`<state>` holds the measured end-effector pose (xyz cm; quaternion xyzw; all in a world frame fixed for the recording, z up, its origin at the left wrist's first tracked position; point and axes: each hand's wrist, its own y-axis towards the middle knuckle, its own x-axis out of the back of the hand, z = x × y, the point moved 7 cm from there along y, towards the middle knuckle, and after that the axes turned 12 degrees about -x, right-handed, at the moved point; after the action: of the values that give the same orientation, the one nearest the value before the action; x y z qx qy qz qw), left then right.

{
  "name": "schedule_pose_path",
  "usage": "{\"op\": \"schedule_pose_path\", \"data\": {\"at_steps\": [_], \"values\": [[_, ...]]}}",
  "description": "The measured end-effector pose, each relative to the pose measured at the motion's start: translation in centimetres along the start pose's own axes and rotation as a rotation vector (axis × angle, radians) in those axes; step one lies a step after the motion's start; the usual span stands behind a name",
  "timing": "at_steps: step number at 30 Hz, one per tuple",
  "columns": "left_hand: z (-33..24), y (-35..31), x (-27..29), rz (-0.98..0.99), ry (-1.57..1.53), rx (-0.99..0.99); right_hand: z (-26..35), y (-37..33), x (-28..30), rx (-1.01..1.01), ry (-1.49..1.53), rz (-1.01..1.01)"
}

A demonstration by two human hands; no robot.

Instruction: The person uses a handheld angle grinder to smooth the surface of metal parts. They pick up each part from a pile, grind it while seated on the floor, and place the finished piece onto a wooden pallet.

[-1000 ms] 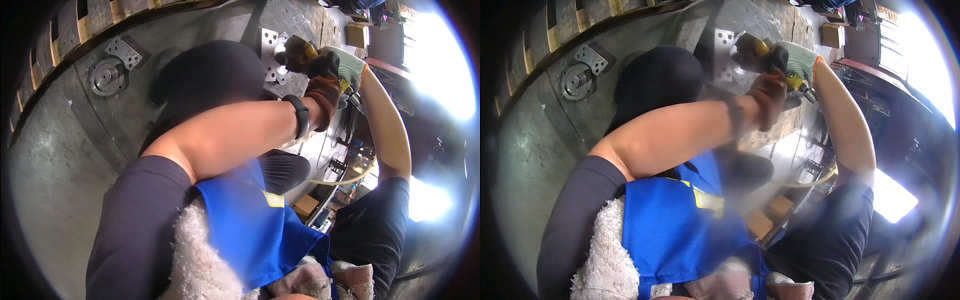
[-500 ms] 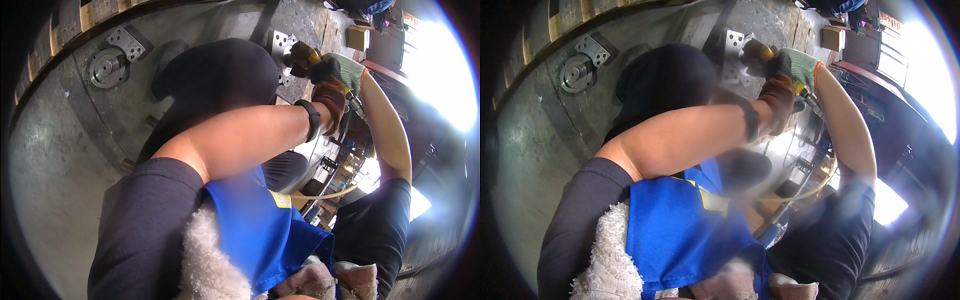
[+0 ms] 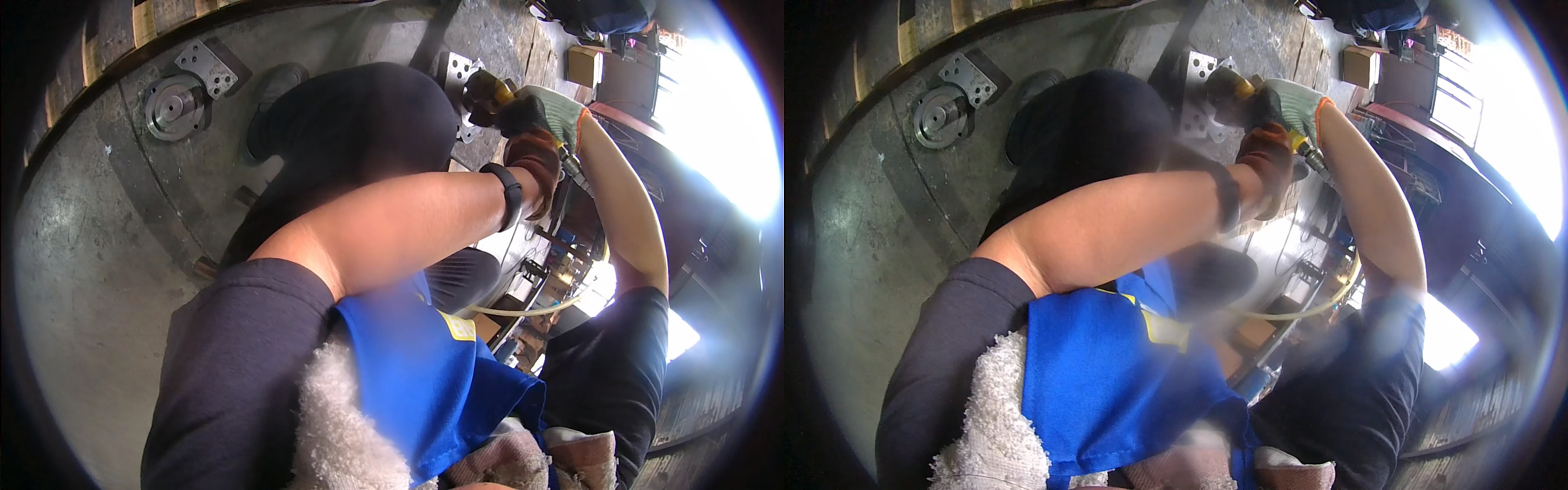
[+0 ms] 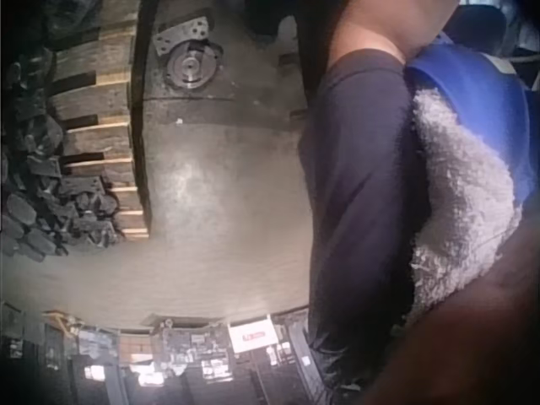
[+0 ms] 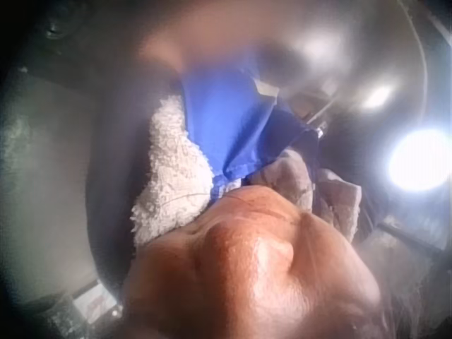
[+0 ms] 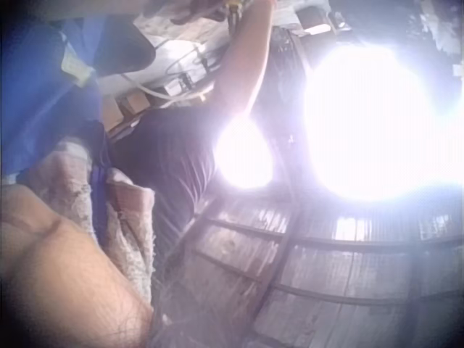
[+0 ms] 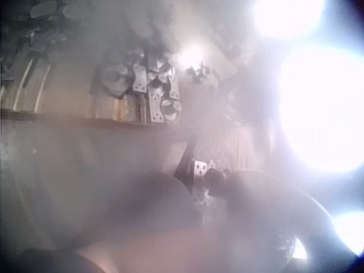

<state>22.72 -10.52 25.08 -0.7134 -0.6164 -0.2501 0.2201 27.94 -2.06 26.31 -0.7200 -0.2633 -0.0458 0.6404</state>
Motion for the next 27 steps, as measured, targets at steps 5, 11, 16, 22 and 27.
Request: {"op": "schedule_pose_path", "data": {"at_steps": [5, 11, 16, 22, 27], "values": [[-1.9, -2.1, -0.9, 0.054, 0.059, -0.122, -2.0, -0.9, -1.1, -0.072, 0.133, -0.026], [-2.1, -3.2, 0.9, 0.096, 0.268, -0.281, 0.3, -0.9, -0.1, -0.034, -0.351, -0.227], [-3.6, -3.1, -0.4, 0.05, 0.508, -0.314, -3.0, 0.7, -0.4, 0.038, -0.368, -0.172], [-2.6, -3.7, 0.8, 0.06, 0.412, -0.395, -1.8, 1.0, -0.2, -0.025, -0.385, -0.252], [-2.9, -4.3, 1.9, 0.11, 0.276, -0.407, -2.1, 0.5, -0.8, 0.064, -0.426, -0.199]]}}
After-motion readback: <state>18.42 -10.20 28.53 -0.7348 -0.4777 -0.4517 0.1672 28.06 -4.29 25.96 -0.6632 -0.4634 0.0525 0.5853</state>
